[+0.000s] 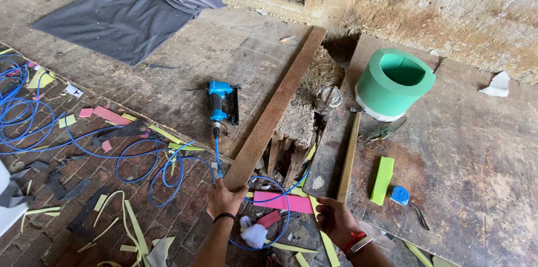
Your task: The person assembles a wooden box frame, places a yellow foam sheet on top, and smooths it by hand. They then move the assembled unit aside, gather foam scraps and a cloth, and later use a metal file on a small blue object.
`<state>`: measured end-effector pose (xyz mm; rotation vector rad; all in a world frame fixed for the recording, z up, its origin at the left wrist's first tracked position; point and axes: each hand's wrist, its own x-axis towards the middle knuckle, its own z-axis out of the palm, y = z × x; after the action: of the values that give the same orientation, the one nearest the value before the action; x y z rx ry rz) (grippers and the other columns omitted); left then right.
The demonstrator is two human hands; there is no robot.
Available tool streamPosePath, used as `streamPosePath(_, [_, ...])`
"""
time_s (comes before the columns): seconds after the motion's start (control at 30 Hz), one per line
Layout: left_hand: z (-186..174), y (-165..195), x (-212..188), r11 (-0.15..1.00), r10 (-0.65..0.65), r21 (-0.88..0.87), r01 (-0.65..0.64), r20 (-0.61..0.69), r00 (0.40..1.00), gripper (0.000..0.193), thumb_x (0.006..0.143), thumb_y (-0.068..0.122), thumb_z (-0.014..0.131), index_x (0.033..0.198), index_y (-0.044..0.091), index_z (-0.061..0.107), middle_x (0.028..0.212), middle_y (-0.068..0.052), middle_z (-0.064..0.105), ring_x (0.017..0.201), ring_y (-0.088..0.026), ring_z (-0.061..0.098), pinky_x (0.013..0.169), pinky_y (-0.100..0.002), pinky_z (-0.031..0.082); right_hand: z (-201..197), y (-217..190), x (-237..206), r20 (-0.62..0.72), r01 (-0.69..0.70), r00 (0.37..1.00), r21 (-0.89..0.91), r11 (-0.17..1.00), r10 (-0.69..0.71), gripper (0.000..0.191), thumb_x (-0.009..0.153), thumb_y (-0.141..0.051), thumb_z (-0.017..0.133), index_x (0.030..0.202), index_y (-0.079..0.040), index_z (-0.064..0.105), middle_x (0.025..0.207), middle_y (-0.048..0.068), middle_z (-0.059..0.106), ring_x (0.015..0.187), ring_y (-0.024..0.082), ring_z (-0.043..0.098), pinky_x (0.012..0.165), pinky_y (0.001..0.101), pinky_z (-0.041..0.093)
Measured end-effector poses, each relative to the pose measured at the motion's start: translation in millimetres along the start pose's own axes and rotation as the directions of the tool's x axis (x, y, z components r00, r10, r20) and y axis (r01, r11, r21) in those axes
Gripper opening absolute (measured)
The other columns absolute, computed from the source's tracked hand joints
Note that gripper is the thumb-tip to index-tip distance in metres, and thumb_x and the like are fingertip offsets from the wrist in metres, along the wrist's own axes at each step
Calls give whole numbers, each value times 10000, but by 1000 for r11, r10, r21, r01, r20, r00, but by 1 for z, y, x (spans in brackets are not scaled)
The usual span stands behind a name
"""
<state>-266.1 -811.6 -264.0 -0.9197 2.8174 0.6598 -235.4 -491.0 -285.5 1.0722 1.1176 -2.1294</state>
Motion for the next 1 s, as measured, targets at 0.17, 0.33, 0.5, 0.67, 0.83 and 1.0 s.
streamPosePath(0.17, [-6, 7, 15, 999, -48, -7, 49, 81, 996, 966, 653, 668, 822, 1383, 101, 543, 1298, -138, 628, 1226, -330, 612, 916, -513, 600, 7, 0, 4, 31, -5, 1000, -12, 1000, 5, 140, 944, -201, 626, 1003, -81, 668, 697, 27, 623, 542, 163, 529, 524, 334, 444])
streamPosePath(0.33, [-8, 5, 15, 999, -32, 2, 32, 70, 997, 998, 648, 687, 821, 1401, 101, 533, 1246, -158, 649, 1187, -329, 636, 889, -515, 610, 16, 3, 7, 57, -9, 998, -31, 999, 11, 155, 951, -198, 611, 1015, -73, 677, 676, 28, 629, 527, 158, 528, 512, 334, 453])
streamPosePath(0.5, [-5, 3, 9, 1000, -9, 13, 8, 40, 999, 951, 655, 679, 811, 1377, 116, 557, 1258, -159, 642, 1177, -324, 648, 890, -506, 614, 10, -3, 6, 46, -1, 999, -10, 1000, 1, 150, 949, -194, 611, 1031, -78, 660, 683, 32, 626, 539, 165, 532, 518, 335, 454])
streamPosePath(0.67, [-11, 6, 23, 1000, -1, -18, 3, 78, 997, 971, 642, 649, 830, 1396, 113, 537, 1302, -138, 621, 1183, -317, 644, 897, -507, 608, 4, -10, 3, 17, 10, 1000, -16, 1000, -9, 142, 951, -189, 626, 1023, -71, 658, 705, 28, 621, 561, 156, 540, 531, 323, 459])
streamPosePath(0.83, [-14, 4, 27, 999, -9, -33, 11, 54, 998, 1005, 627, 663, 834, 1404, 100, 535, 1316, -145, 618, 1184, -322, 653, 920, -508, 597, 11, -8, 5, 41, 15, 999, -32, 999, -14, 144, 953, -180, 607, 1005, -57, 662, 714, 30, 631, 559, 160, 549, 533, 329, 471])
streamPosePath(1.0, [-10, 5, 25, 1000, -5, -29, 6, 56, 998, 980, 638, 652, 835, 1390, 96, 541, 1324, -154, 603, 1211, -338, 621, 934, -520, 579, 15, -5, 8, 79, 19, 997, -34, 999, -16, 132, 959, -180, 590, 996, -71, 656, 708, 25, 628, 553, 150, 548, 533, 323, 476])
